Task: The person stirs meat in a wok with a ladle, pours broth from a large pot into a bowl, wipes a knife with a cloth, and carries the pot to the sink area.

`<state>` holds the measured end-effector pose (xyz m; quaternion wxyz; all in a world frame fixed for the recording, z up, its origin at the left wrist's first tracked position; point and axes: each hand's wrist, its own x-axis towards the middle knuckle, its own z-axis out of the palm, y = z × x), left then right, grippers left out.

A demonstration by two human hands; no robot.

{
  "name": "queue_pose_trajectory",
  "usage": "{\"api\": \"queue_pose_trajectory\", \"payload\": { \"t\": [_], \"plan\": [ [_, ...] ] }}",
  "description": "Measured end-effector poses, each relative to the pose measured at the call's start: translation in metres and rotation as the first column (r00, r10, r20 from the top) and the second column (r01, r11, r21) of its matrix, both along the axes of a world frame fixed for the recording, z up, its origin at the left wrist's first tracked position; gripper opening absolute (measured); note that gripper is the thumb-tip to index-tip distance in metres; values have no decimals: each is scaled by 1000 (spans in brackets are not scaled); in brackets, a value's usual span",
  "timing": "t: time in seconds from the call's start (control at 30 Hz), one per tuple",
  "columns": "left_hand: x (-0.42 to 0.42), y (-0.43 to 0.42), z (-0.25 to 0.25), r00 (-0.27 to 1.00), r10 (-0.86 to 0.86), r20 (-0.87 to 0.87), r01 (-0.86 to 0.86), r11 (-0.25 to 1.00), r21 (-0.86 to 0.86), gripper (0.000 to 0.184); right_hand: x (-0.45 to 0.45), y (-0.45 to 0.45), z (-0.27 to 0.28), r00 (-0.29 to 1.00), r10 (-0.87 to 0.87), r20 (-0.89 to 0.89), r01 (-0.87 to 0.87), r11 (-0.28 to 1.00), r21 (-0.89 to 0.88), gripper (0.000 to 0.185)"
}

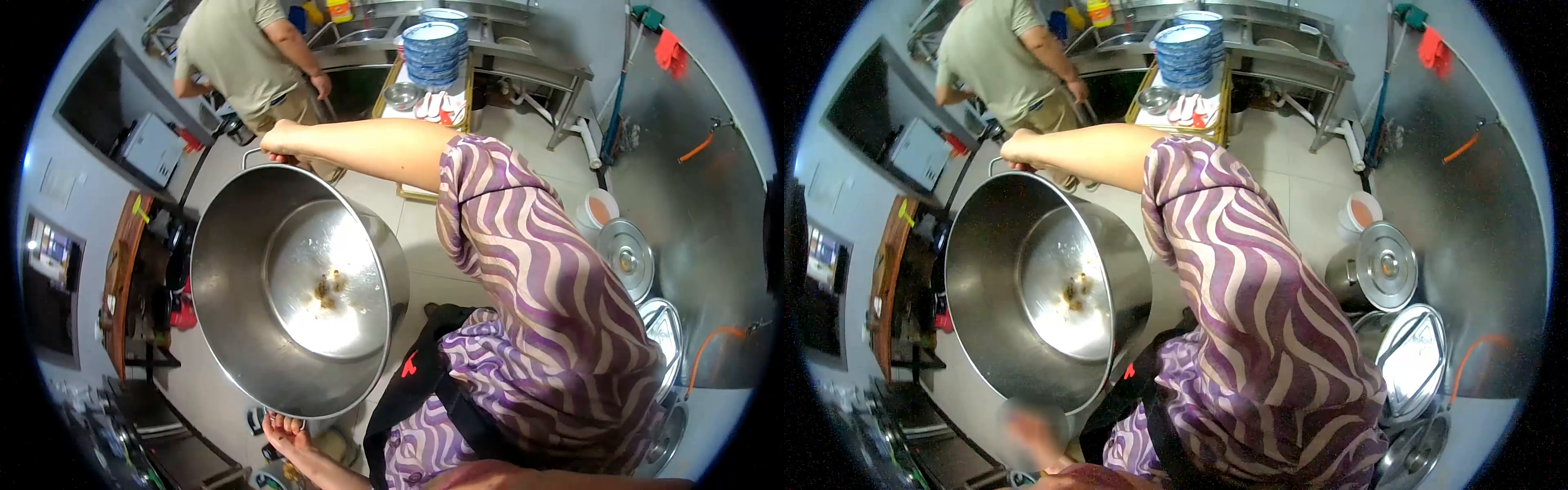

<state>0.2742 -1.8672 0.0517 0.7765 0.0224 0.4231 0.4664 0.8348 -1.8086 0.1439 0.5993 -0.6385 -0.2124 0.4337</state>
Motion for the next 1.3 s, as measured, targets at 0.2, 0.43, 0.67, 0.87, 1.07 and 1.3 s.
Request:
{"api": "queue_pose_trajectory", "payload": {
  "t": [0.2, 0.43, 0.67, 0.87, 1.07, 1.3],
  "plan": [
    [77, 70, -42, 995, -87, -42, 84, 993, -84, 15, 89, -7, -59, 982, -186, -24, 187, 982, 20, 15],
    [139, 112, -40, 816, -321, -482, 376, 926, 20, 17, 112, -50, -93, 931, -359, 69, 365, 918, -152, 14],
    [176, 183, -40, 556, -594, -581, 648, 748, -144, 20, 102, -105, -111, 809, -534, 244, 587, 715, -379, 18],
    [221, 249, -39, 351, -859, -373, 842, 464, -276, 20, 86, -150, -115, 707, -691, 148, 675, 597, -434, 13],
    [268, 280, -45, 175, -961, -215, 936, 230, -266, 17, 62, -222, -100, 573, -781, 246, 810, 497, -311, 17],
    [298, 271, -40, 2, -995, -97, 991, 15, -136, 15, -34, -283, -31, 297, -924, 242, 953, 270, -137, 15]
  ]
}}
